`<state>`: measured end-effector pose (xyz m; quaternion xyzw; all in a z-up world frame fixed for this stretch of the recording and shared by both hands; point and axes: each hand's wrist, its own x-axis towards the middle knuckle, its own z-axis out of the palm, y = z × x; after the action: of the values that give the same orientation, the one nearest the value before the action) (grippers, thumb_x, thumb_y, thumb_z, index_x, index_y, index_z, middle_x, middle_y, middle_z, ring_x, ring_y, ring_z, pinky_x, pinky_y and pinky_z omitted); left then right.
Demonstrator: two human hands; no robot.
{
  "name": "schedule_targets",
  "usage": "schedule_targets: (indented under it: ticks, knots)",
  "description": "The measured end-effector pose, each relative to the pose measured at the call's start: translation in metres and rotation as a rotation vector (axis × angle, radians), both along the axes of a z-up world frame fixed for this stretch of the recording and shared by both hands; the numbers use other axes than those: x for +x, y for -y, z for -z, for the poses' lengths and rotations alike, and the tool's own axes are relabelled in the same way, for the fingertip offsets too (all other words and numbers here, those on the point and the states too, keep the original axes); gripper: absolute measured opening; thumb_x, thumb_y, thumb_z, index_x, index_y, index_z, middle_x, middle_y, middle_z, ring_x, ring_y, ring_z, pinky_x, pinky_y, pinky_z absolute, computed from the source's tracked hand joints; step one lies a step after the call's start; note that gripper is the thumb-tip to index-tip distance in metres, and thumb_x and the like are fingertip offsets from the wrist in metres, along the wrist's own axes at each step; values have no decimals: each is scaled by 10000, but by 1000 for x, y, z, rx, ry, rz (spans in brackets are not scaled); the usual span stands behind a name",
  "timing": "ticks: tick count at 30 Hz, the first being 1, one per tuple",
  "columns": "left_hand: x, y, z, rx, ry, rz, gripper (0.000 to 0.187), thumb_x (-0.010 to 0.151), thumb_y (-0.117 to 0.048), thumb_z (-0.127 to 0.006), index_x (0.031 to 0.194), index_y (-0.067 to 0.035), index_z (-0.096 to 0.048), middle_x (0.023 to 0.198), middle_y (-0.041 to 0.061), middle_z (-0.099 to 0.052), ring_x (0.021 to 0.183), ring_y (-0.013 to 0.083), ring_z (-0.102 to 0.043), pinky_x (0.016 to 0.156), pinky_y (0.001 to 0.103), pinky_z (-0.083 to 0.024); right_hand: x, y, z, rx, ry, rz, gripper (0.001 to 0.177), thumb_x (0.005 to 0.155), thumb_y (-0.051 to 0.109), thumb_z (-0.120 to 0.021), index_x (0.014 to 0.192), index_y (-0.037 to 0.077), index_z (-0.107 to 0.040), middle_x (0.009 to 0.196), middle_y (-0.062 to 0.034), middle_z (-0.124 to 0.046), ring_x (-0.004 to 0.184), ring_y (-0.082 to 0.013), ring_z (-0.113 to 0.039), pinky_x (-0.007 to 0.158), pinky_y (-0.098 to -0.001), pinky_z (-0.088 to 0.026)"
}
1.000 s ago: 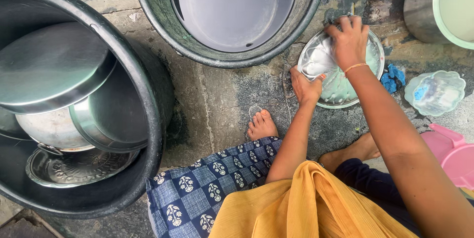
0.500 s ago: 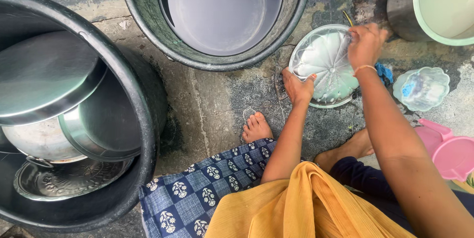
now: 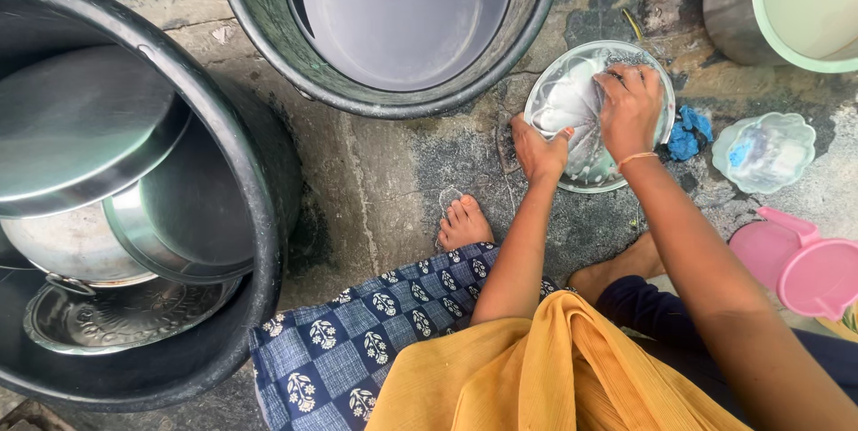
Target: The person washes various metal dishes using a scouring pad and water from buckets while sitting on a stone floor.
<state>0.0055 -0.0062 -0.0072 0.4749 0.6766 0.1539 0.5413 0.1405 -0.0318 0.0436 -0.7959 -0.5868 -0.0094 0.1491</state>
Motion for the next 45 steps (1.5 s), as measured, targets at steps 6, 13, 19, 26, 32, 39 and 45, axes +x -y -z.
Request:
schedule_targets:
  ticks: [6, 13, 19, 26, 32, 39, 45]
  knots:
    - [-3, 0, 1, -20, -1, 18, 850, 640, -229, -943, 1290, 3, -446, 1285, 249, -578, 1203, 431, -575, 1027, 471, -456, -6, -35, 5, -29, 44, 0, 288, 873, 9, -700, 1098, 168, -785, 1250, -34, -653, 1220, -304, -534, 971, -456, -433]
    - [-4, 5, 13, 27, 29, -20, 760, 704, -190, -882, 1301, 1, -454, 1251, 265, -598, 1178, 444, -593, 1018, 475, -471, -54, -11, -7, -57, -2, -148, 399, 806, 59, -718, 1176, 196, -778, 1241, -11, -655, 1224, -296, -529, 977, -463, -432]
    - [-11, -1, 0, 10, 67, 24, 752, 663, -167, -869, 1268, -2, -453, 1247, 259, -593, 1172, 443, -582, 994, 478, -463, -51, 12, -22, -107, -70, -231, 398, 817, 49, -705, 1172, 210, -785, 1252, -5, -653, 1248, -299, -528, 983, -449, -436]
    - [-10, 5, 14, 27, 97, -12, 658, 724, -131, -820, 1280, -25, -485, 1220, 246, -638, 1138, 435, -629, 980, 481, -492, -56, -16, -26, -154, 47, -338, 306, 805, 76, -739, 1077, 205, -787, 1233, 10, -648, 1206, -278, -538, 969, -442, -449]
    - [-10, 2, -1, 27, 73, -10, 706, 662, -150, -878, 1230, -13, -481, 1200, 249, -621, 1139, 439, -611, 983, 478, -483, -41, -4, -25, -161, 13, -325, 324, 801, 51, -727, 1091, 188, -778, 1225, -8, -642, 1228, -293, -543, 993, -427, -479]
    - [-5, 3, 4, 25, 64, -39, 700, 674, -116, -850, 1258, -6, -480, 1225, 245, -608, 1135, 451, -605, 962, 484, -483, -44, -17, -15, -158, -7, -362, 360, 729, 58, -739, 1058, 198, -786, 1204, 1, -661, 1200, -289, -552, 959, -427, -473]
    - [-7, 9, 19, 107, 120, -50, 673, 677, -144, -866, 1239, -8, -521, 1197, 244, -648, 1135, 440, -630, 976, 471, -493, -39, -21, -26, -302, 88, -455, 374, 696, 128, -760, 1061, 207, -789, 1177, -15, -652, 1183, -282, -565, 923, -425, -478]
